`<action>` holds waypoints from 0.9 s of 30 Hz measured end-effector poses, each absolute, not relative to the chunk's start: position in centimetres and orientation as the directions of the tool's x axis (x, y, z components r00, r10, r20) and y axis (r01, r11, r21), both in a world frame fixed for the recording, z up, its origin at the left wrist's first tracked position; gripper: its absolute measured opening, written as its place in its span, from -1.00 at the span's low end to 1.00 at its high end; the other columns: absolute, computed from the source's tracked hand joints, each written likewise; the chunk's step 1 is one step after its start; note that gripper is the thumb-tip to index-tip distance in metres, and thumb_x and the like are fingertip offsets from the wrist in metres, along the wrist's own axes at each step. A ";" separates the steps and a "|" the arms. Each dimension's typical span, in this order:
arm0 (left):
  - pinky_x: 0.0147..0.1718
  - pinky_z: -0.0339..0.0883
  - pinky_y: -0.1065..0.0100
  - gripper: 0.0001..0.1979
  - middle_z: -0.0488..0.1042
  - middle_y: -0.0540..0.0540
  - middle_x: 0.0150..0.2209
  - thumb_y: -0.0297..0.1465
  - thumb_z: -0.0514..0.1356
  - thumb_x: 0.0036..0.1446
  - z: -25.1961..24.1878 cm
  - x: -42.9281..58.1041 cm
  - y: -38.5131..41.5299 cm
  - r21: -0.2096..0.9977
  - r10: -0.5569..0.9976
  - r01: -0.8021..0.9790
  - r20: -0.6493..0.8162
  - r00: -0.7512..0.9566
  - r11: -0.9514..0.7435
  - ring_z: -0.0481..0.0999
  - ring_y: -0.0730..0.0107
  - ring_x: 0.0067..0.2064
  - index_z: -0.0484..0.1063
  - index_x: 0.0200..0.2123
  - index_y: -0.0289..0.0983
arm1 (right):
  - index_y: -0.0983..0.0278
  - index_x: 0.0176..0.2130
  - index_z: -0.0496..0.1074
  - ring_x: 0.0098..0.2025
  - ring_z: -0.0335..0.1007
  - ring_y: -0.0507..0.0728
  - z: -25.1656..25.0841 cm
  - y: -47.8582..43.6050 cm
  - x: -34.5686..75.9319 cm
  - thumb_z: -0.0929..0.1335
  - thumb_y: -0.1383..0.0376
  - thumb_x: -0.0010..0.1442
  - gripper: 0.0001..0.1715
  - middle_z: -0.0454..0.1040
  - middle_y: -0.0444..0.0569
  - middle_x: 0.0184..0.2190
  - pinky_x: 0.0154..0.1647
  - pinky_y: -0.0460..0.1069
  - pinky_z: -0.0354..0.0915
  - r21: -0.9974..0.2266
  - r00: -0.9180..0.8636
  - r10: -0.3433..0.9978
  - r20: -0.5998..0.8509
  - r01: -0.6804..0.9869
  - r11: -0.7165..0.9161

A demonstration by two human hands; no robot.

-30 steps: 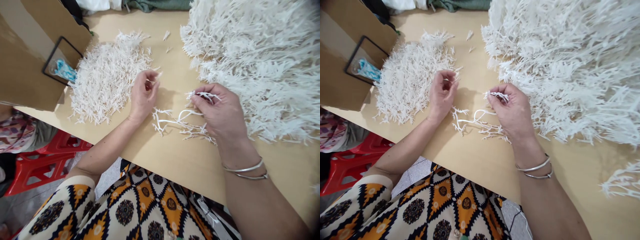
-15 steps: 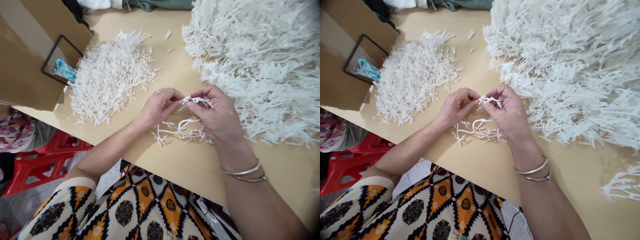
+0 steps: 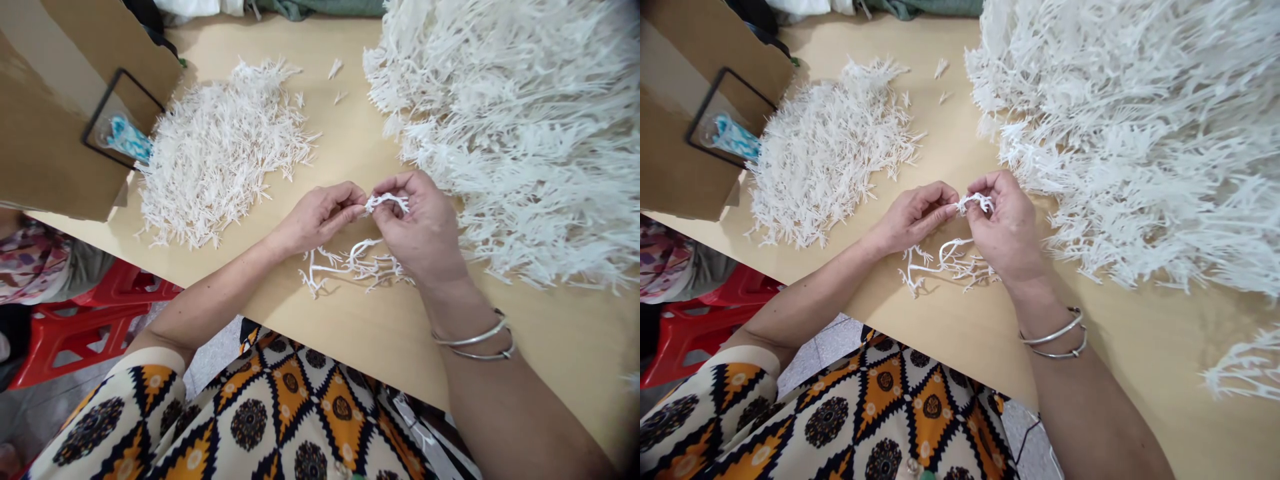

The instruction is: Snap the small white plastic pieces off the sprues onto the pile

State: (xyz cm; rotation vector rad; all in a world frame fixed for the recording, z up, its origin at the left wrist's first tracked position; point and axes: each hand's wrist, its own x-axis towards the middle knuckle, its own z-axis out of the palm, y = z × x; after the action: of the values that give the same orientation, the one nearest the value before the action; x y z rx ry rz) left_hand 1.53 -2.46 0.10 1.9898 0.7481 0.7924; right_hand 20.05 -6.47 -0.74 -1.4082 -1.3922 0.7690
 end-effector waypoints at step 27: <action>-0.11 0.48 0.20 -0.50 0.34 -0.20 0.20 -0.30 0.35 0.26 -2.0 -0.5 -0.4 0.684 0.798 0.553 0.601 -0.057 -0.476 0.43 0.24 0.04 0.32 0.22 -0.04 | 0.15 -0.26 0.48 -0.38 0.40 0.02 -0.6 -5.6 21.5 0.53 0.30 -0.02 -0.73 0.51 -0.19 -0.38 -0.33 -0.02 0.38 -0.999 0.241 0.970 0.032 -0.017 0.038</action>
State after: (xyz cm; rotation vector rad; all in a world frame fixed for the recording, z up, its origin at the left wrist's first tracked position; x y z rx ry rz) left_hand -0.52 -0.41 -2.02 1.9827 1.4610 1.5494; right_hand 21.46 -5.64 -0.61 -1.2734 -1.0305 1.0138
